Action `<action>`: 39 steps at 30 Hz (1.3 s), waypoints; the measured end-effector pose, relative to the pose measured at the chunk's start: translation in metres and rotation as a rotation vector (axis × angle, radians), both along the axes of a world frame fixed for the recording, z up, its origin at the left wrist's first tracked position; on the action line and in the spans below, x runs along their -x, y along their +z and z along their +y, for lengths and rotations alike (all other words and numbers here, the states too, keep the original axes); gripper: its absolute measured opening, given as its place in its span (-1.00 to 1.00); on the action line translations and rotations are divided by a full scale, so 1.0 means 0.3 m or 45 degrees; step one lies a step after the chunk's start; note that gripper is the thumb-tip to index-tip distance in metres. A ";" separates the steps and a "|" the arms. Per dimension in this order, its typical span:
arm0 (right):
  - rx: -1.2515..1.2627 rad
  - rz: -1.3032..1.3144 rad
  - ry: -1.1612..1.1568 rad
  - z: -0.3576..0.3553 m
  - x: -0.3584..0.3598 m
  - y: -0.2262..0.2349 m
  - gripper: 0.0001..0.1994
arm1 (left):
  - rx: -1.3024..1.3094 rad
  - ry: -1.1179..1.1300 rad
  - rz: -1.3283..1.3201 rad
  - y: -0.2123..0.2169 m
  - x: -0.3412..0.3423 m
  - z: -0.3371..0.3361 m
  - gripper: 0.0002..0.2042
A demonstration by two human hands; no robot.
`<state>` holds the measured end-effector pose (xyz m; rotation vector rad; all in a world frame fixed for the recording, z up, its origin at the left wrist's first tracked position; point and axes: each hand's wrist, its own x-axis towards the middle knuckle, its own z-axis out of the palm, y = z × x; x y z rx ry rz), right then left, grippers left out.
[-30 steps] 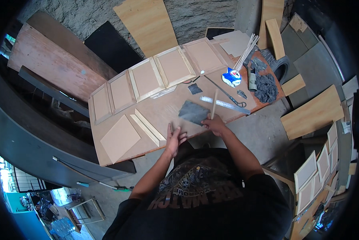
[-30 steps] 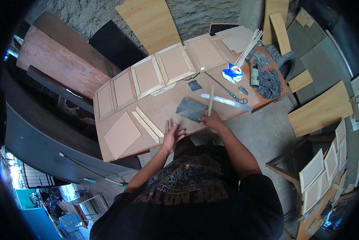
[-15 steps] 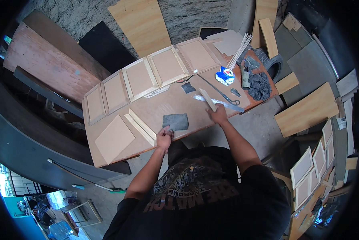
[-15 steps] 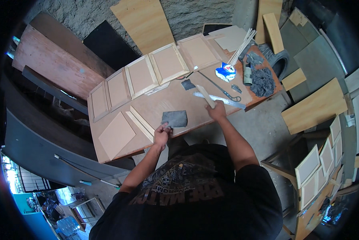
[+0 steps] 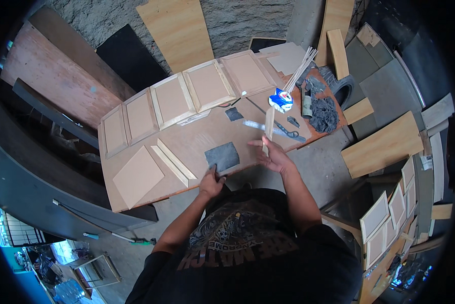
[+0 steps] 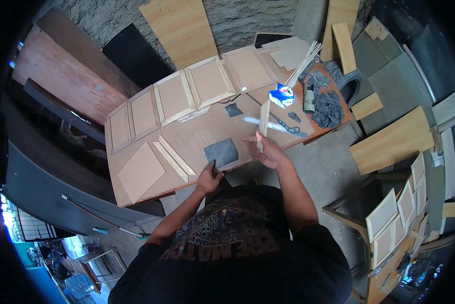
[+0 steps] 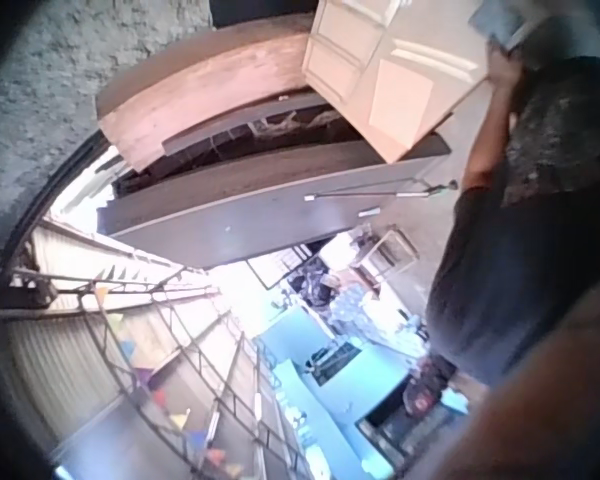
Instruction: Cutting and assembling small wooden frame pieces on a workshop table.
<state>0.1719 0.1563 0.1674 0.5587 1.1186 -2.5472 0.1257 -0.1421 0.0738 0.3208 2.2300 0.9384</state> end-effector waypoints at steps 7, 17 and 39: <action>-0.374 0.165 0.225 -0.079 -0.041 0.120 -0.21 | 0.347 -0.497 0.538 0.016 -0.011 -0.026 -0.31; -0.503 0.193 0.322 -0.065 -0.081 0.165 -0.26 | 0.324 -0.553 0.514 -0.013 -0.022 -0.040 -0.38; -2.084 0.292 0.610 -0.282 0.002 -0.160 -0.46 | 0.332 -0.059 0.504 -0.059 0.167 0.008 -0.18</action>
